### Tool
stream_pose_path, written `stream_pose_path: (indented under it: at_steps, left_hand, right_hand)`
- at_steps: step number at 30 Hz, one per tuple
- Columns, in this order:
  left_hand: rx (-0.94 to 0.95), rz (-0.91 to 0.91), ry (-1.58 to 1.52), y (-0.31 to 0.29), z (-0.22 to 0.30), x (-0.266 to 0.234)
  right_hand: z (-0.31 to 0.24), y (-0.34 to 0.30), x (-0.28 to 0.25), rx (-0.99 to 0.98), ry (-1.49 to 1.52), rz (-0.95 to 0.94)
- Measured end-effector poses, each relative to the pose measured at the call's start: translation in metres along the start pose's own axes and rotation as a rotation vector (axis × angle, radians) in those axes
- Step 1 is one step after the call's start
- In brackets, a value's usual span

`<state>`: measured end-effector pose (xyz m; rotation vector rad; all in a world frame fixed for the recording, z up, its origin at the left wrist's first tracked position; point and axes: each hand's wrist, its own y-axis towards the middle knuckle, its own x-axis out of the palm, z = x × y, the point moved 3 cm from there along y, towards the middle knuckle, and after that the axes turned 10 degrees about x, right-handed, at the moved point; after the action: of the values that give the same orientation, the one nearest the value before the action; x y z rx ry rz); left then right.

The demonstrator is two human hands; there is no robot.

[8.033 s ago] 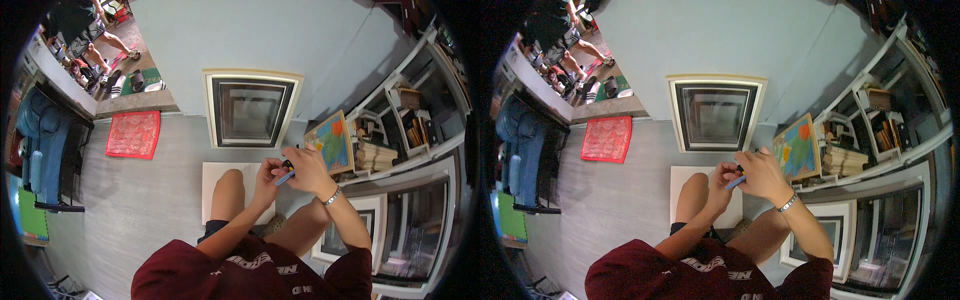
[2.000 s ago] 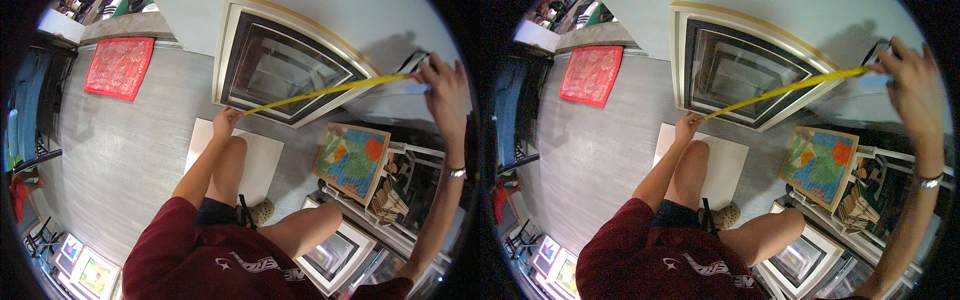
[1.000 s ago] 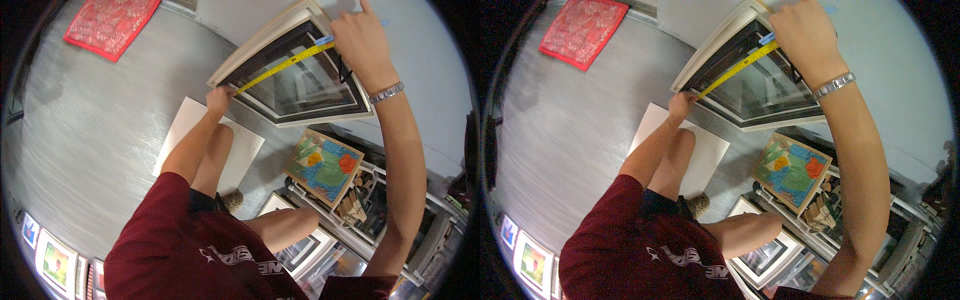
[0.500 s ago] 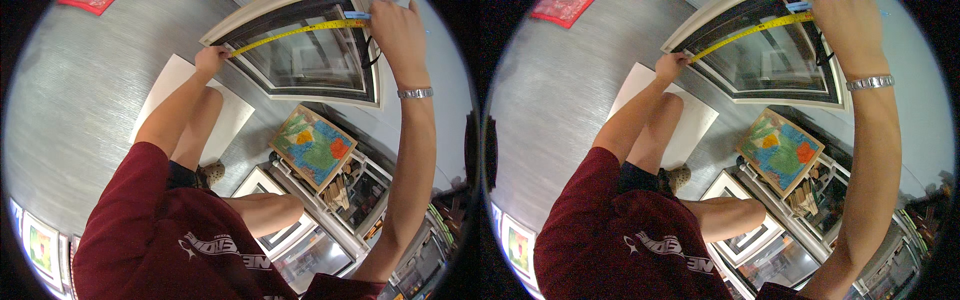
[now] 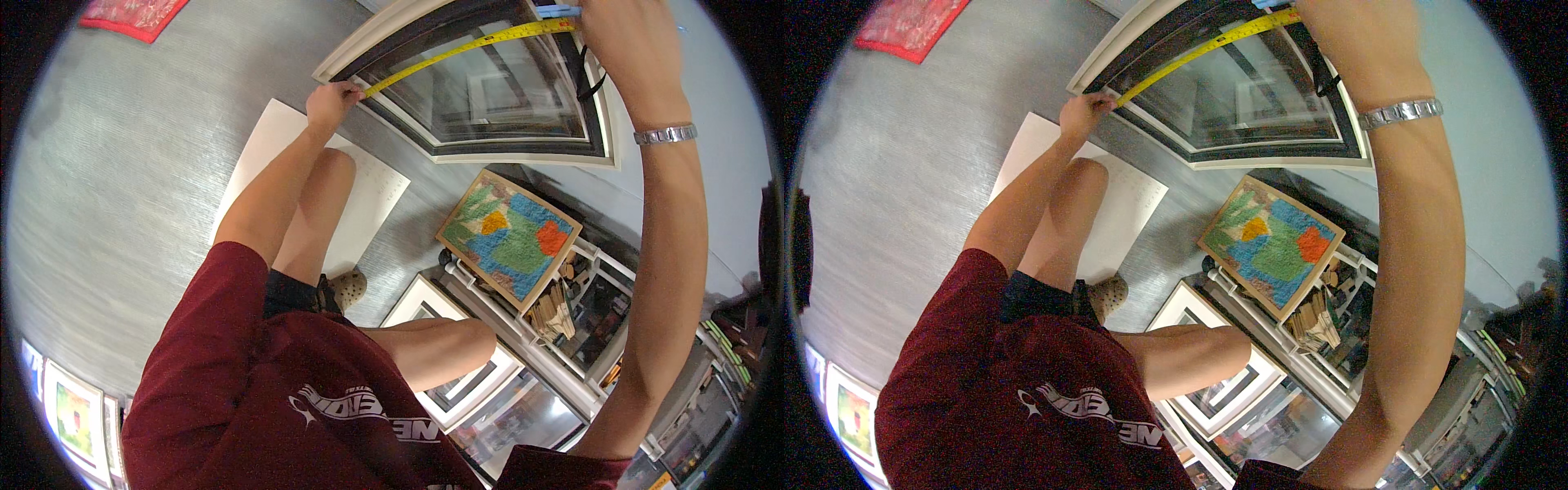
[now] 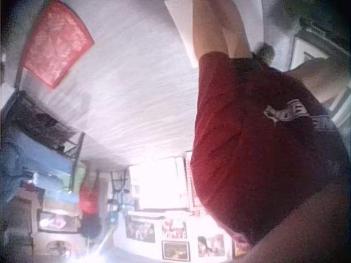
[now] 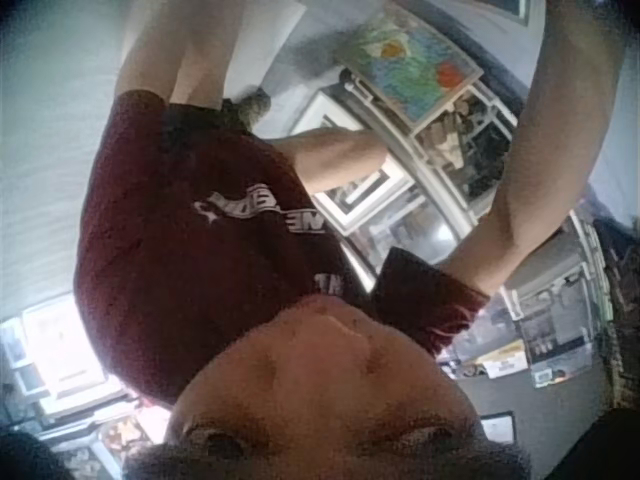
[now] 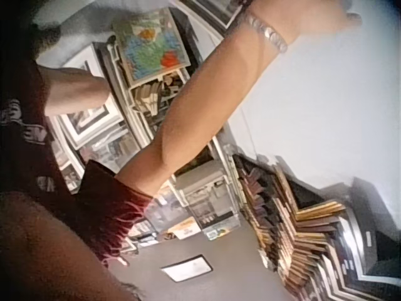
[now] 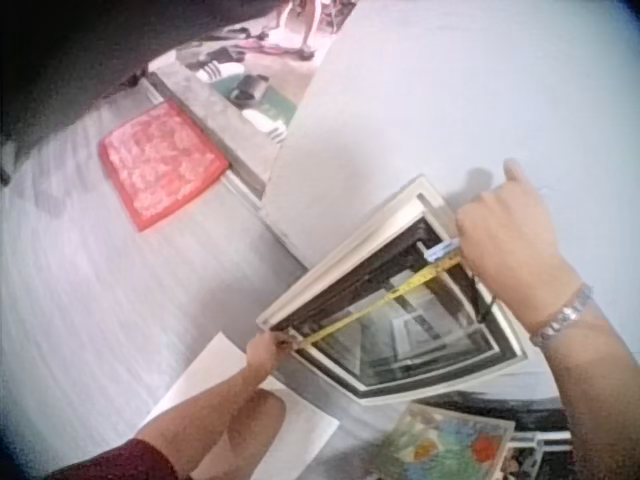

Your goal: The person sits on the floor and measures the dimensions of several picture frames using a tape measure. They record the measurements on a piece of paper with a pen, then move the frames aside to access the next one.

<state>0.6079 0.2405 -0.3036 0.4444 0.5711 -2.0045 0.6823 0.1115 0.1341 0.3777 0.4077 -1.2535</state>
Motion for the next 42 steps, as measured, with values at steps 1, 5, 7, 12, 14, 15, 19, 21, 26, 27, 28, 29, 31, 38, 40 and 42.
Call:
stream_pose_path:
  at_steps: [1, 5, 7, 12, 14, 15, 19, 21, 26, 27, 28, 29, 31, 38, 40, 42]
  left_hand:
    - [-0.011, -0.014, 0.005, 0.000, 0.004, -0.002]
    - [0.001, 0.014, -0.025, -0.002, 0.001, -0.001]
    - [0.019, 0.014, -0.059, -0.002, 0.000, -0.003]
    - [0.058, 0.013, 0.012, -0.001, 0.011, -0.001]
    - [0.125, 0.045, 0.038, -0.005, 0.001, -0.003]
    - [0.168, 0.069, 0.040, -0.015, -0.005, -0.007]
    - [0.392, 0.047, -0.079, -0.068, 0.030, -0.043]
    - [0.414, -0.009, -0.170, -0.111, 0.071, -0.072]
    - [0.578, -0.030, -0.174, -0.217, 0.209, -0.138]
    - [0.751, -0.067, -0.032, -0.234, 0.230, -0.140]
    - [0.790, -0.109, -0.027, -0.243, 0.244, -0.135]
    - [0.826, -0.157, -0.017, -0.246, 0.257, -0.131]
    - [0.682, -0.189, -0.120, -0.244, 0.277, -0.113]
    - [0.363, -0.301, 0.423, -0.129, 0.112, 0.053]
    - [0.289, -0.399, 0.680, -0.115, 0.089, 0.058]
    - [0.447, -0.516, 0.859, -0.104, 0.062, 0.050]
  right_hand:
    - [0.004, 0.001, 0.005, -0.029, 0.018, 0.027]
    - [0.000, 0.000, -0.002, 0.031, -0.030, 0.017]
    - [-0.003, 0.002, -0.006, 0.043, -0.054, -0.047]
    - [0.016, -0.006, 0.007, 0.017, 0.118, -0.123]
    - [0.021, -0.010, 0.003, 0.010, 0.098, -0.207]
    - [0.024, -0.018, 0.000, -0.038, 0.105, -0.287]
    - [0.052, -0.114, -0.012, -0.111, 0.290, -0.265]
    - [0.040, -0.170, -0.022, -0.015, 0.404, -0.395]
    - [-0.027, -0.264, -0.053, 0.023, 0.859, -0.630]
    - [-0.040, -0.281, -0.056, 0.057, 0.915, -0.596]
    - [-0.049, -0.299, -0.057, 0.114, 0.979, -0.580]
    - [-0.057, -0.312, -0.056, 0.172, 1.049, -0.564]
    - [-0.067, -0.340, -0.046, 0.371, 1.124, -0.543]
    - [-0.199, -0.507, -0.001, 1.268, 1.159, -0.742]
    - [-0.271, -0.543, -0.011, 1.328, 1.154, -0.967]
    - [-0.342, -0.572, -0.026, 1.303, 1.069, -1.050]
